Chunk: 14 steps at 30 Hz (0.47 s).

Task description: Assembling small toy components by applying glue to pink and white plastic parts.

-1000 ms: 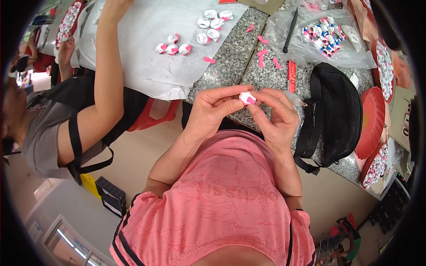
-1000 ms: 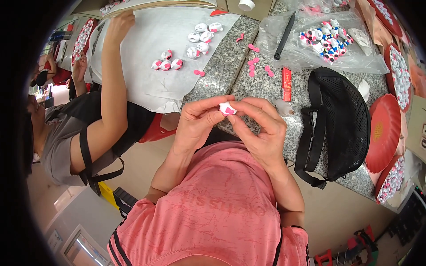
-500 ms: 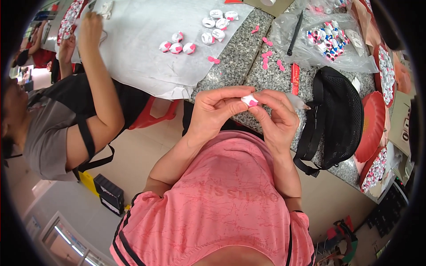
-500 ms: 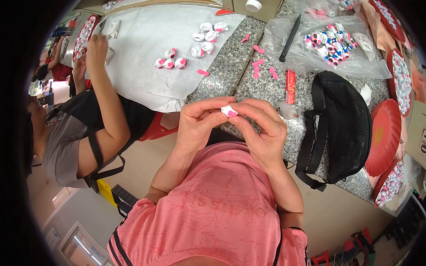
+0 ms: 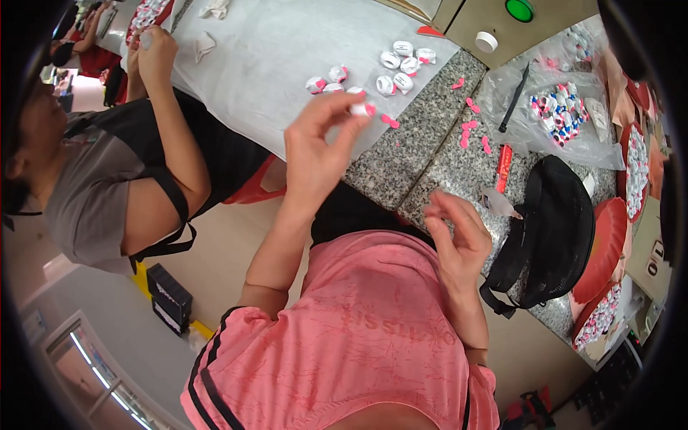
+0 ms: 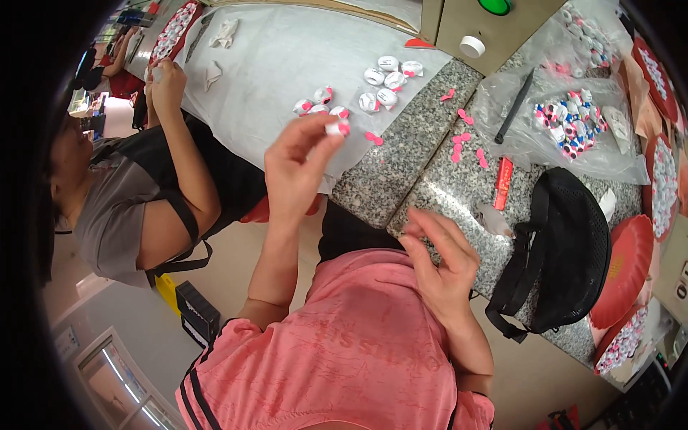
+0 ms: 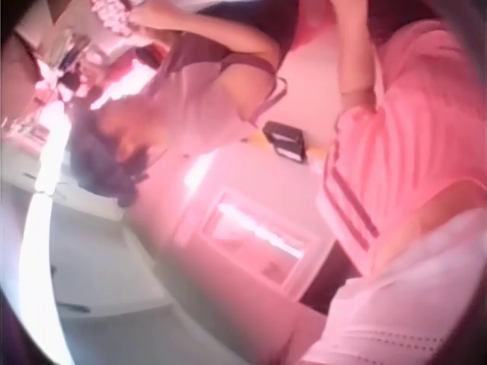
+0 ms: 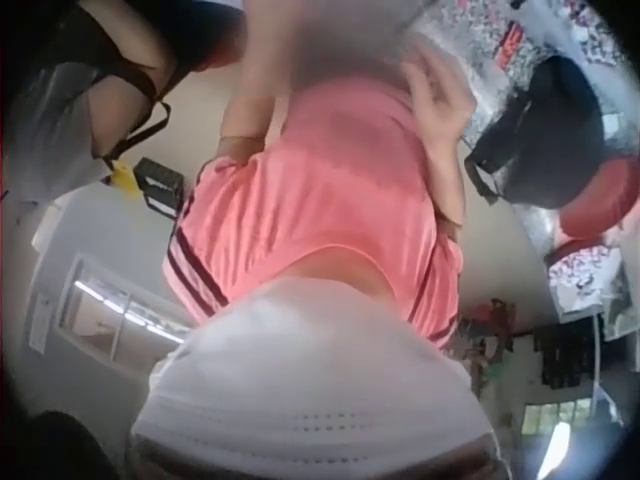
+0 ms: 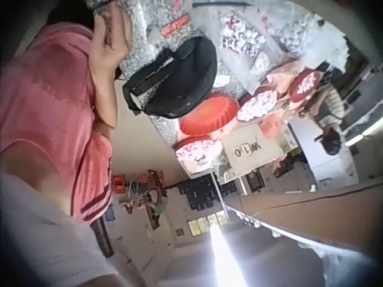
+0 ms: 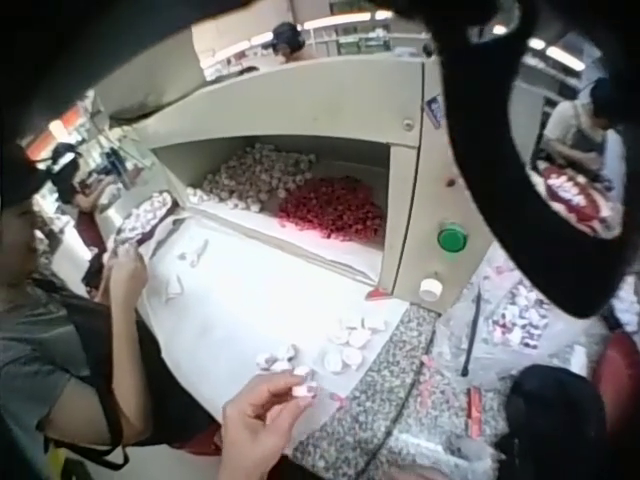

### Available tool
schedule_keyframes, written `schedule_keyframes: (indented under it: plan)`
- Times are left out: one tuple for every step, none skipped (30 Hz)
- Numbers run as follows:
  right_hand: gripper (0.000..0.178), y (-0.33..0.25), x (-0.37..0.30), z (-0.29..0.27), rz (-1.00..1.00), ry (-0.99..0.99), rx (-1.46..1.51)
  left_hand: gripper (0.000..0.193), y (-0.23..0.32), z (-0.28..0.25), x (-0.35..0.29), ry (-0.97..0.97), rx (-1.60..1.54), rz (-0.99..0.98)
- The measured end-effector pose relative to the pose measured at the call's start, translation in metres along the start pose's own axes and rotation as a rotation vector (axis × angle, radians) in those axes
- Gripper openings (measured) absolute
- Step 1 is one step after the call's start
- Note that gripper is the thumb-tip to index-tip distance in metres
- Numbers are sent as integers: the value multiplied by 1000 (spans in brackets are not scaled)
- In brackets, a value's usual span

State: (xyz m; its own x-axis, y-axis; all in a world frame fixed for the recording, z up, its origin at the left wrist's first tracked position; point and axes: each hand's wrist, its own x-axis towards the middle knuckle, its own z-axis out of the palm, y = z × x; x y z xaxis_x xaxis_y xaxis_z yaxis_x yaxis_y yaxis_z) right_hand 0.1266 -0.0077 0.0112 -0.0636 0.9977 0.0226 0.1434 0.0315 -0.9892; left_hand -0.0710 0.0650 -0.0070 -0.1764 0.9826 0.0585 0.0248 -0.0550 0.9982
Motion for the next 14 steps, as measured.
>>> schedule_keyframes:
  plan:
    - [25, 1, -3, -5, -24, -30, -74, 22, -1, -4, 12, 72, 208, 65]
    - [25, 1, -7, -10, -23, -33, -75, 22, -2, -5, 22, 144, 417, 128]
    - [24, 1, -11, -14, -30, -19, -112, 22, -4, -5, 30, 145, 416, 125]
    - [23, 2, -14, -17, -36, -5, -150, 22, -5, -5, 38, 155, 566, 208]
    - [22, 2, -17, -21, -43, 9, -188, 21, -6, -6, 45, 163, 716, 291]
    - [22, 3, -20, -24, -42, 7, -189, 21, -8, -6, 49, 172, 867, 374]
    - [21, 5, -23, -28, -24, 46, -193, 21, -11, -6, 53, 166, 864, 374]
    - [20, 6, -25, -32, -8, 83, -196, 21, -14, -6, 55, 151, 878, 378]
    - [19, 7, -28, -35, 8, 120, -199, 21, -17, -7, 57, 137, 892, 383]
    - [19, 7, -30, -39, 9, 122, -199, 21, -19, -7, 58, 123, 907, 387]
    - [18, 6, -32, -42, 29, 189, -203, 21, -18, -7, 57, 122, 906, 387]
    - [16, 7, -35, -47, 48, 259, -207, 22, -17, -5, 55, 118, 915, 447]
    - [16, 7, -37, -51, 67, 329, -211, 23, -15, -3, 51, 115, 924, 507]
    - [16, 8, -37, -52, 68, 333, -213, 24, -11, -1, 46, 113, 932, 567]
